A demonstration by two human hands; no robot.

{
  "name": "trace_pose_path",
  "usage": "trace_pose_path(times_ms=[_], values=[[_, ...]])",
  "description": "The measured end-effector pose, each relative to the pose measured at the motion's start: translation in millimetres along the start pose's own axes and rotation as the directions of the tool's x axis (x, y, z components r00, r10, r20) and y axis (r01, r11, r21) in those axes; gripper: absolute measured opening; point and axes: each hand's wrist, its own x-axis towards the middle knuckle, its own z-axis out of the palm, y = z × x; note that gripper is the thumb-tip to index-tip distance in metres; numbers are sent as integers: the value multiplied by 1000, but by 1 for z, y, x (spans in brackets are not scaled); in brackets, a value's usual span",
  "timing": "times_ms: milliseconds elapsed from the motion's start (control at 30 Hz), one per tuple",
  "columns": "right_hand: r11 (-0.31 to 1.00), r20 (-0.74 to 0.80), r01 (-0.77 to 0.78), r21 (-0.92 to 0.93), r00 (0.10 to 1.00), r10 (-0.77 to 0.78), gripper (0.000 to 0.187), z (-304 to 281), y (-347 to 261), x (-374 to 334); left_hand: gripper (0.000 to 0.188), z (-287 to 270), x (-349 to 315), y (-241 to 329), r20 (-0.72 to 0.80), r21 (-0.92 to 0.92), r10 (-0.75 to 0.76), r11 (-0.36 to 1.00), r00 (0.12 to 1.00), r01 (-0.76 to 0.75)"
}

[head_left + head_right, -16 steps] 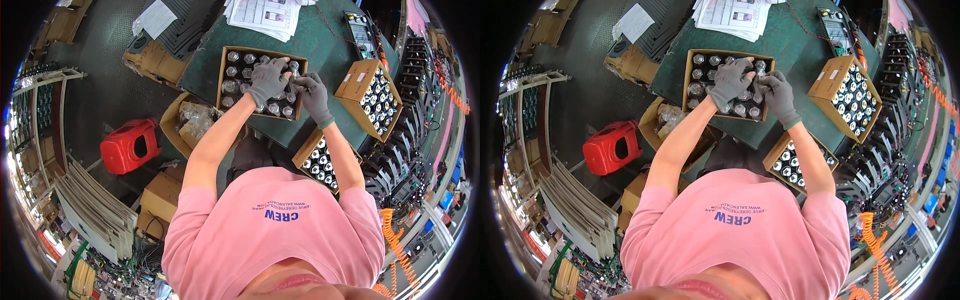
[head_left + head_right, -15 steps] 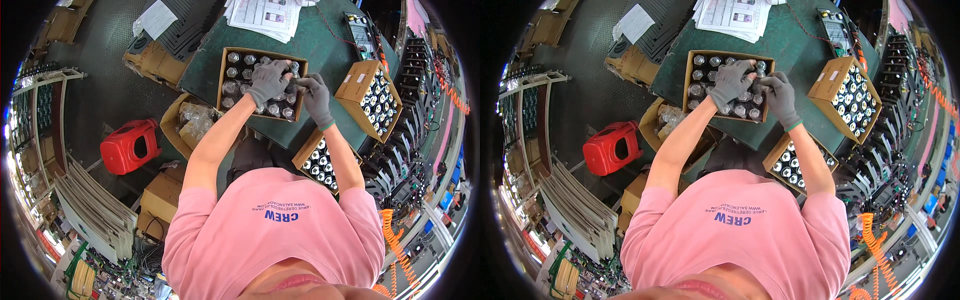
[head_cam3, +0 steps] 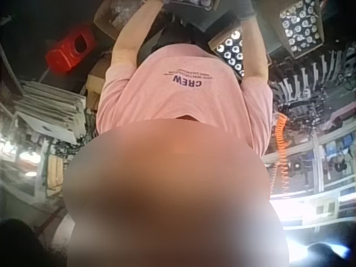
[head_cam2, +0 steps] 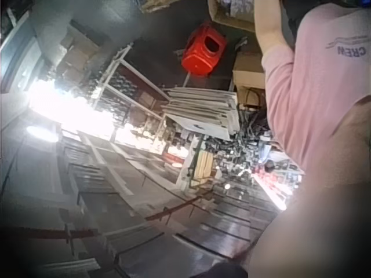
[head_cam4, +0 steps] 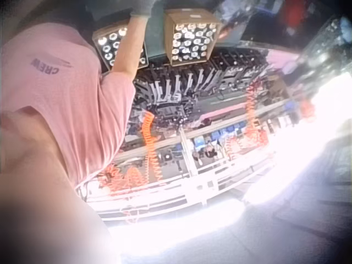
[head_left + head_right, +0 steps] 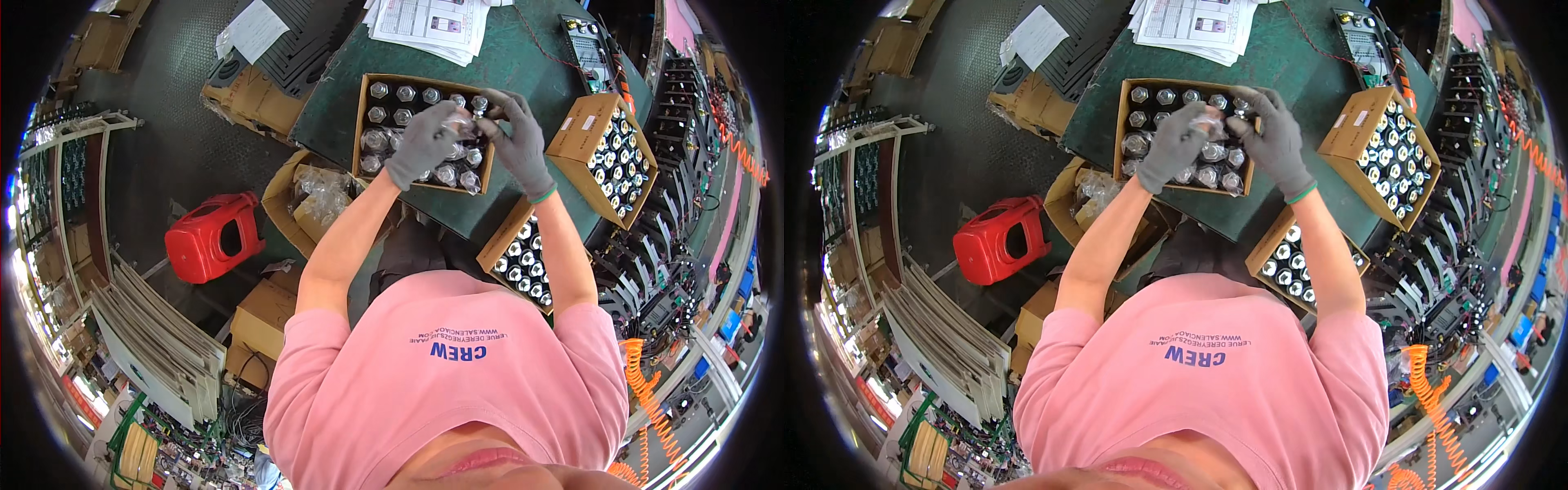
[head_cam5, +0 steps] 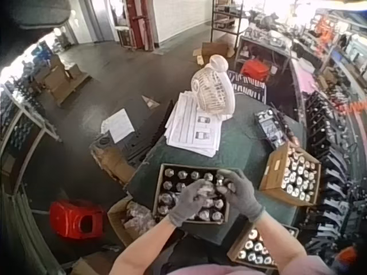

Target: The person carries a cardboard box to a workbench, opens it, and removes several individually wrapped cylindrical components. They unwrap each component and place them into a tray. The person then picks up a pneumatic tool and attaches a component to it, inspecting the assembly.

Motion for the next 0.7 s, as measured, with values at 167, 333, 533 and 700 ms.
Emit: trace_pose_path(times_ms=[167,333,533,700], values=[[744,393,96,-661,889,235,46,3,47,9,18,-33,-15,-19,-168,-98,-219,974,961,205],[720,529,143,-679,776,344,46,8,47,28,12,-38,-9,-14,-99,310,-115,940,988,140],[742,578,76,-666,681,449,42,9,39,47,30,-11,2,-17,284,763,-87,624,955,-170],[731,611,170,-661,687,393,35,10,47,50,24,0,5,-34,347,799,-127,559,929,-222]])
